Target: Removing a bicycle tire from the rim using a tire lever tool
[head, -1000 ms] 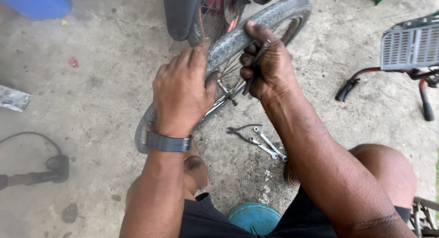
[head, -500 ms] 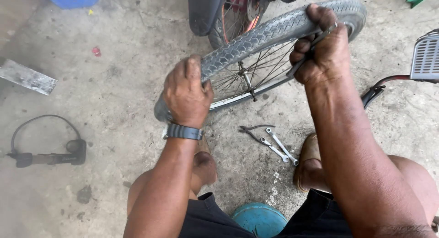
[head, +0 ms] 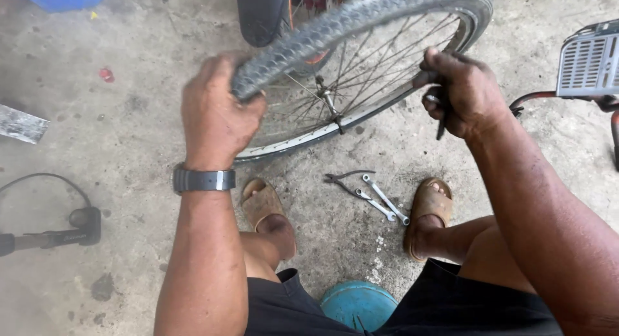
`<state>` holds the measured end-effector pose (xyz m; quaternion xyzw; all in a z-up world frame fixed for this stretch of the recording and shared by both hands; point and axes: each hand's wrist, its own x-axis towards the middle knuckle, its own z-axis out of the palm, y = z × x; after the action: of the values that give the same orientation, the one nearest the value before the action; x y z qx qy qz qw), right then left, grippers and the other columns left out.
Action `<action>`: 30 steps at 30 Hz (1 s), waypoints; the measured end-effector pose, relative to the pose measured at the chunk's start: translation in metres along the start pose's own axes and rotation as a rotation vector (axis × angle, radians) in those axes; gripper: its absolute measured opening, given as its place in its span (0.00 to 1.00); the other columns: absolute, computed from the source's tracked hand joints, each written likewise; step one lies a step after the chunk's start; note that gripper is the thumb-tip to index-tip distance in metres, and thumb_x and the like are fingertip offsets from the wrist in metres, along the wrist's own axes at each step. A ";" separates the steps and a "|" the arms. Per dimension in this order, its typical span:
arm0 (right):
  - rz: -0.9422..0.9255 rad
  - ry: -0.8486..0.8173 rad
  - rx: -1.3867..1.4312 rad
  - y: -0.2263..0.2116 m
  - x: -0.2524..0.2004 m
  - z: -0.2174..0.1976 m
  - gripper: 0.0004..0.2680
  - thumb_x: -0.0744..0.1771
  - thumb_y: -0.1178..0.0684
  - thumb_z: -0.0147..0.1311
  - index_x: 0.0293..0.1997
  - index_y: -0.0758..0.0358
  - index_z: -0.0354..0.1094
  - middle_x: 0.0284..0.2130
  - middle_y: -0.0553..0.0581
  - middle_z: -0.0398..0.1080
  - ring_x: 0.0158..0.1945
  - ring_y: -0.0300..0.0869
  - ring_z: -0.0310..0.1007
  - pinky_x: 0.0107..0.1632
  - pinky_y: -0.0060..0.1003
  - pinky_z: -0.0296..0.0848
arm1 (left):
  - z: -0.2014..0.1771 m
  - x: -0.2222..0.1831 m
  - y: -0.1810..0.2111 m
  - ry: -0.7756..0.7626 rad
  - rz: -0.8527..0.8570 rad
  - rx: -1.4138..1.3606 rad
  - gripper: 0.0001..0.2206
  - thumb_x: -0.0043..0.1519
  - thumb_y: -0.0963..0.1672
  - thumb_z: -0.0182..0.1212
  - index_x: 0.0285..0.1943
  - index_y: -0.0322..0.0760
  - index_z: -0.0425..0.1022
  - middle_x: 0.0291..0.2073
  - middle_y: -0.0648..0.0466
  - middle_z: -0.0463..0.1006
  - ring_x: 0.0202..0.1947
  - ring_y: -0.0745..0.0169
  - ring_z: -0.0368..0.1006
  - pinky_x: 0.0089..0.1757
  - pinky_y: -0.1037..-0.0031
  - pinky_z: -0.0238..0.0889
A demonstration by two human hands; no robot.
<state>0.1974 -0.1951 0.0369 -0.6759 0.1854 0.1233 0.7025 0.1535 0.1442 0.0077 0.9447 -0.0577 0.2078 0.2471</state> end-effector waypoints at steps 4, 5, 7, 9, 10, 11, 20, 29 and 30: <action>0.144 0.142 -0.227 0.044 0.023 -0.041 0.06 0.71 0.50 0.56 0.48 0.60 0.69 0.38 0.52 0.74 0.25 0.33 0.65 0.23 0.27 0.65 | 0.005 0.003 -0.008 0.130 -0.034 0.066 0.19 0.60 0.43 0.77 0.58 0.36 0.76 0.50 0.45 0.81 0.40 0.57 0.76 0.38 0.66 0.75; 0.147 0.149 -0.223 0.049 0.031 -0.046 0.06 0.71 0.50 0.56 0.48 0.60 0.69 0.38 0.52 0.74 0.25 0.33 0.65 0.23 0.27 0.65 | 0.001 0.003 -0.004 0.125 -0.028 0.062 0.19 0.60 0.43 0.77 0.58 0.36 0.76 0.50 0.45 0.81 0.40 0.57 0.76 0.38 0.66 0.75; 0.178 0.149 -0.280 0.061 0.047 -0.055 0.09 0.71 0.51 0.56 0.54 0.63 0.67 0.44 0.58 0.75 0.24 0.34 0.64 0.23 0.26 0.65 | -0.006 0.003 0.002 0.040 -0.218 -0.023 0.19 0.64 0.45 0.73 0.61 0.40 0.73 0.53 0.48 0.75 0.43 0.51 0.74 0.39 0.61 0.73; 0.109 0.172 -0.349 0.050 0.053 -0.057 0.10 0.70 0.52 0.56 0.57 0.60 0.67 0.46 0.56 0.74 0.30 0.36 0.66 0.28 0.29 0.68 | -0.009 0.005 0.007 0.033 -0.210 -0.031 0.17 0.64 0.42 0.73 0.60 0.36 0.73 0.51 0.47 0.77 0.38 0.57 0.75 0.32 0.69 0.74; 0.028 0.184 -0.423 0.043 0.058 -0.056 0.11 0.70 0.52 0.57 0.59 0.57 0.66 0.47 0.54 0.72 0.37 0.38 0.69 0.34 0.32 0.71 | -0.012 0.006 0.009 0.040 -0.207 -0.034 0.16 0.65 0.39 0.72 0.59 0.33 0.74 0.50 0.47 0.78 0.32 0.62 0.76 0.26 0.77 0.75; 0.030 0.187 -0.420 0.039 0.074 -0.062 0.11 0.70 0.52 0.57 0.59 0.57 0.66 0.47 0.54 0.72 0.37 0.38 0.69 0.34 0.32 0.71 | -0.014 0.007 0.006 0.038 -0.204 -0.034 0.16 0.65 0.39 0.72 0.59 0.33 0.74 0.50 0.47 0.78 0.32 0.62 0.76 0.26 0.77 0.75; -0.526 0.096 -0.328 0.077 0.203 -0.118 0.25 0.69 0.54 0.69 0.72 0.62 0.55 0.60 0.65 0.61 0.49 0.47 0.72 0.35 0.36 0.79 | -0.009 -0.006 -0.038 0.151 -0.296 -0.039 0.18 0.69 0.37 0.82 0.58 0.28 0.73 0.52 0.41 0.82 0.47 0.50 0.81 0.45 0.66 0.80; -0.430 -0.144 -0.306 0.107 0.256 -0.097 0.12 0.73 0.43 0.54 0.53 0.57 0.56 0.32 0.59 0.68 0.24 0.43 0.71 0.16 0.32 0.61 | -0.019 -0.024 -0.078 0.215 -0.276 -0.143 0.31 0.78 0.55 0.59 0.80 0.26 0.64 0.65 0.42 0.72 0.66 0.50 0.69 0.64 0.65 0.64; -0.514 -0.152 -0.286 0.107 0.259 -0.097 0.13 0.73 0.43 0.56 0.54 0.60 0.57 0.34 0.59 0.67 0.25 0.43 0.68 0.19 0.34 0.65 | -0.016 -0.022 -0.077 0.237 -0.165 -0.071 0.32 0.80 0.54 0.54 0.79 0.18 0.62 0.67 0.32 0.70 0.68 0.36 0.69 0.65 0.55 0.64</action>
<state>0.3765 -0.3059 -0.1719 -0.7815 -0.0638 0.0167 0.6204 0.1443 0.2198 -0.0228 0.9057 0.0427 0.2947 0.3017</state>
